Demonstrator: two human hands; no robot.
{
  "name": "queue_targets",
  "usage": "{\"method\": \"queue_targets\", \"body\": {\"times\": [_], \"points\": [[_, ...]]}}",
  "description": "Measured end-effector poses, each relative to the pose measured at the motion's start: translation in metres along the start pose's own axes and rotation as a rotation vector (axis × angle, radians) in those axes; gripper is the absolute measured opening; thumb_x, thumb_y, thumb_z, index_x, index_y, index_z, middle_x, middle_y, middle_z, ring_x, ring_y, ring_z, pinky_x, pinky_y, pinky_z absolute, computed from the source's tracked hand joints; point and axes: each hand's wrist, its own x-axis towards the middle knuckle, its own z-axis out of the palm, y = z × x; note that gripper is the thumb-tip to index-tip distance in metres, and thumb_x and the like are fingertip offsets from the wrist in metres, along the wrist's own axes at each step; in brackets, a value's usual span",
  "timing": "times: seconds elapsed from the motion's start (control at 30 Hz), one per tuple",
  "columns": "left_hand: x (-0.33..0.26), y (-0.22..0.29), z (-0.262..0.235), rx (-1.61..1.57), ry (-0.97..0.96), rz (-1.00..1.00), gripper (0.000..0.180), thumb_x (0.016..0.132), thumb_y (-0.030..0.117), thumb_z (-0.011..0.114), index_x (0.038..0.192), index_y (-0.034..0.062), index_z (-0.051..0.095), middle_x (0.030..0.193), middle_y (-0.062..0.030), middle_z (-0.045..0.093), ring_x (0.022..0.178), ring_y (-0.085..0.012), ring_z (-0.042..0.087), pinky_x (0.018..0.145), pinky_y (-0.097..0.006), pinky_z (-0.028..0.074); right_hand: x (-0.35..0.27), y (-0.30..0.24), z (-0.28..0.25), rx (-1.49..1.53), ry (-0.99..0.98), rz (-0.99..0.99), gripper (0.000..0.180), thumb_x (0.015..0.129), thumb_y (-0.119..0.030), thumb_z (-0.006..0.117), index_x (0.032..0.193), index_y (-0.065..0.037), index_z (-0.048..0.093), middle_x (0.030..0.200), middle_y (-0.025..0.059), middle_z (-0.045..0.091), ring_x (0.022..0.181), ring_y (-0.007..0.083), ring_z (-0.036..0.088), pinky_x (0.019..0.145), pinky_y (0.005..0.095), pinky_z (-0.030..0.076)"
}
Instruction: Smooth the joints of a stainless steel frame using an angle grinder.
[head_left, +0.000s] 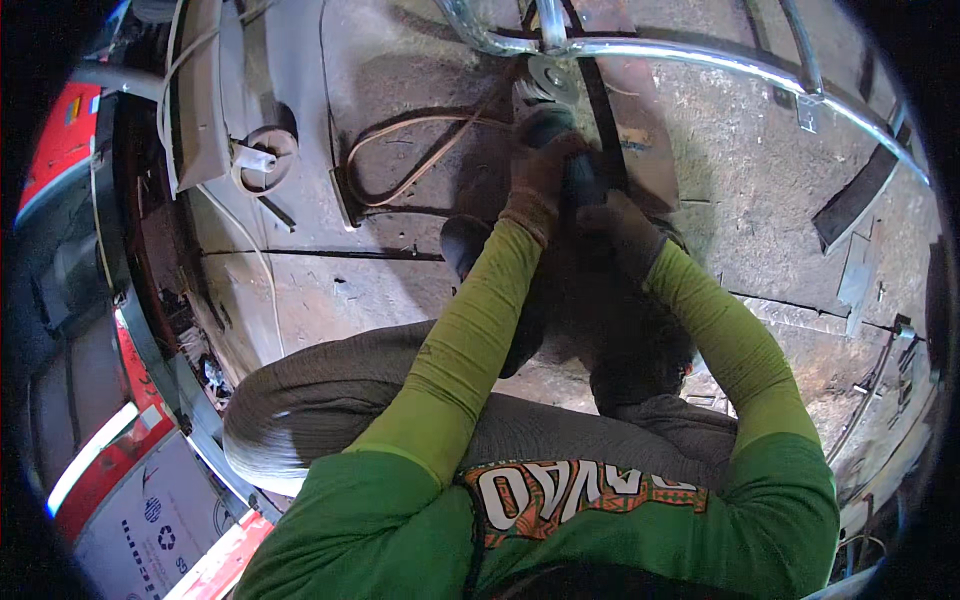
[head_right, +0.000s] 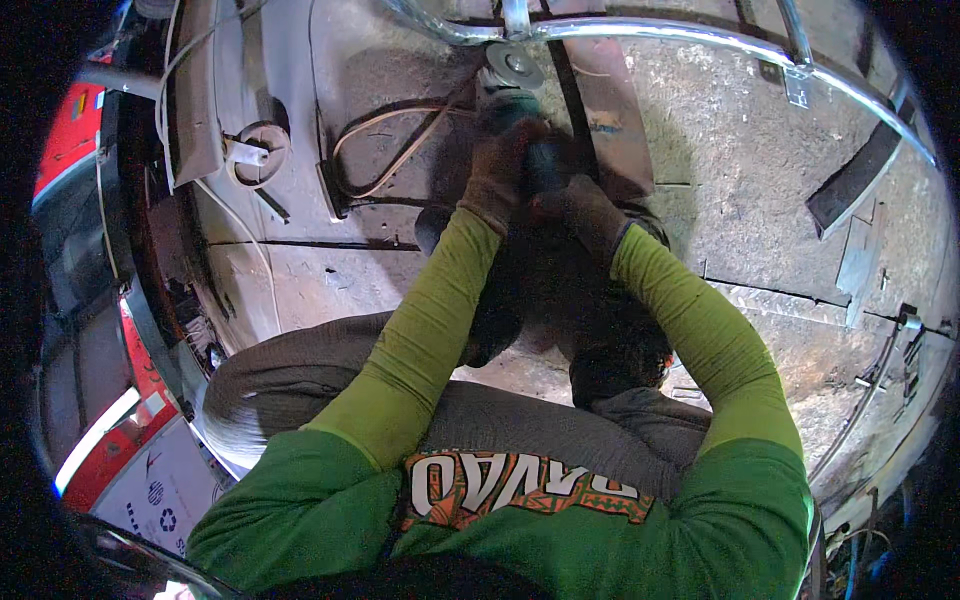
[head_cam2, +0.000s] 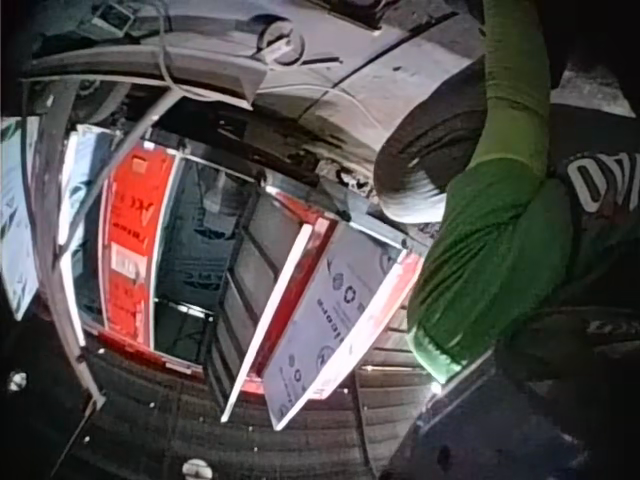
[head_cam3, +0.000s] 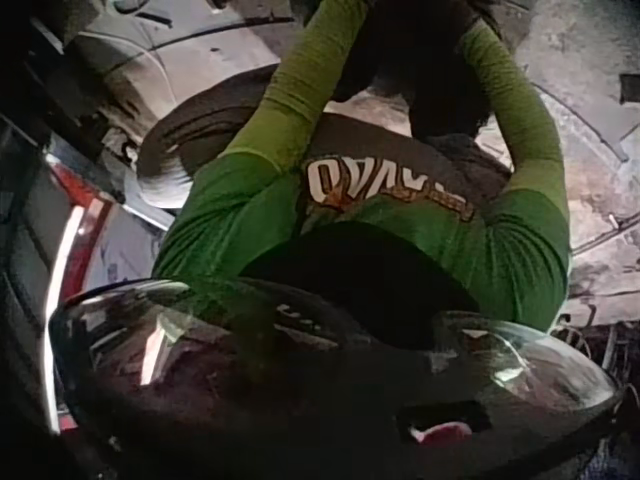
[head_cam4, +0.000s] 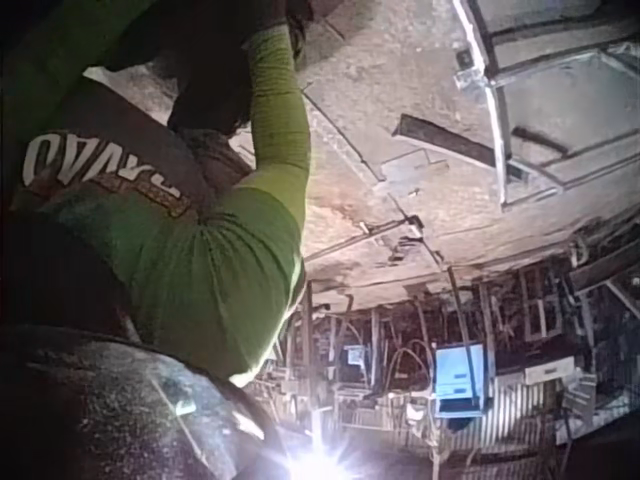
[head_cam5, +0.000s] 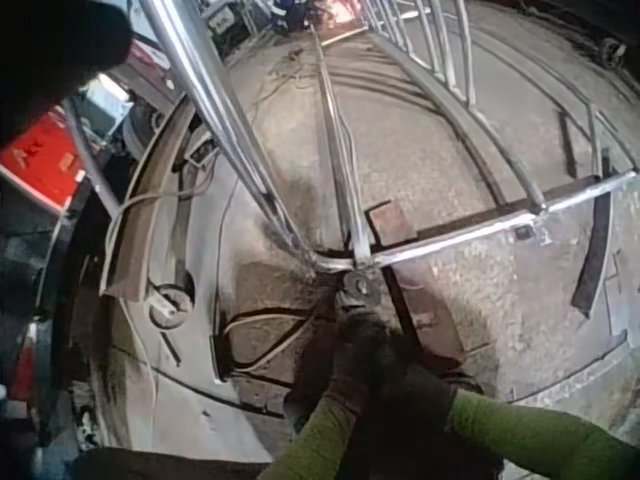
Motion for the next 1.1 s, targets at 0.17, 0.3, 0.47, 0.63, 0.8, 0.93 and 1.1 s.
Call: {"method": "queue_targets", "body": {"times": [0.17,0.3,0.47,0.63,0.8,0.93,1.1], "points": [[0.003,0.001,0.009,0.308,-0.102,0.103,0.020,0.088,0.028,0.064,0.095,0.0101,0.069,0.085,-0.0027,0.069,0.073,-0.0176,0.065,0.071,-0.035,0.054,0.020,0.022,-0.020,0.221,-0.069,0.021,0.015,0.078,-0.022,0.071,0.085,-0.009,0.067,0.080,-0.0016,0.063,0.074,0.0101,0.057,0.072,0.0280,0.046],[0.036,-0.012,-0.019,0.302,-0.078,0.197,0.020,0.080,0.024,0.071,0.086,0.0054,0.070,0.084,-0.0043,0.068,0.074,-0.0167,0.064,0.070,-0.034,0.053,0.021,0.002,0.003,0.222,-0.061,-0.012,0.013,0.079,-0.022,0.070,0.083,-0.009,0.068,0.079,-0.0014,0.064,0.073,0.0097,0.057,0.070,0.0279,0.046],[0.016,0.008,0.002,0.084,-0.055,0.104,0.026,0.069,0.022,0.080,0.081,0.0013,0.070,0.078,-0.0053,0.067,0.066,-0.0155,0.062,0.064,-0.031,0.052,0.030,0.021,-0.006,0.253,-0.045,0.008,0.015,0.080,-0.021,0.070,0.083,-0.007,0.070,0.078,0.0006,0.065,0.072,0.0101,0.058,0.069,0.0275,0.046],[0.002,0.017,0.008,-0.224,-0.123,-0.017,0.027,0.069,0.023,0.080,0.079,0.0001,0.070,0.076,-0.0059,0.067,0.063,-0.0139,0.062,0.058,-0.031,0.052,0.045,0.039,-0.011,-0.096,-0.057,-0.228,0.019,0.082,-0.021,0.070,0.085,-0.002,0.071,0.081,0.0060,0.069,0.077,0.0131,0.064,0.071,0.0268,0.048],[0.024,0.010,-0.014,-0.048,0.020,-0.053,0.029,0.070,0.024,0.080,0.072,-0.0022,0.068,0.074,-0.0095,0.068,0.062,-0.0130,0.061,0.056,-0.032,0.051,0.035,0.021,0.003,0.091,-0.133,-0.142,0.017,0.086,-0.016,0.062,0.087,0.001,0.068,0.081,0.0079,0.069,0.073,0.0171,0.064,0.072,0.0299,0.050],[0.022,0.004,-0.025,0.487,-0.110,0.373,0.029,0.074,0.024,0.077,0.072,-0.0029,0.067,0.063,-0.0025,0.058,0.054,-0.0097,0.052,0.047,-0.032,0.041,0.039,0.042,0.003,0.530,-0.227,-0.076,0.020,0.089,-0.018,0.059,0.080,-0.003,0.067,0.080,0.0071,0.068,0.076,0.0158,0.064,0.072,0.0302,0.051],[-0.014,0.042,0.026,0.017,0.121,-0.059,0.024,0.074,0.024,0.077,0.079,0.0015,0.070,0.073,-0.0037,0.063,0.057,-0.0114,0.055,0.052,-0.031,0.046,0.040,0.045,-0.010,0.566,-0.347,0.069,0.023,0.089,-0.022,0.062,0.086,-0.001,0.070,0.087,0.0082,0.069,0.080,0.0162,0.065,0.076,0.0318,0.053]]}}
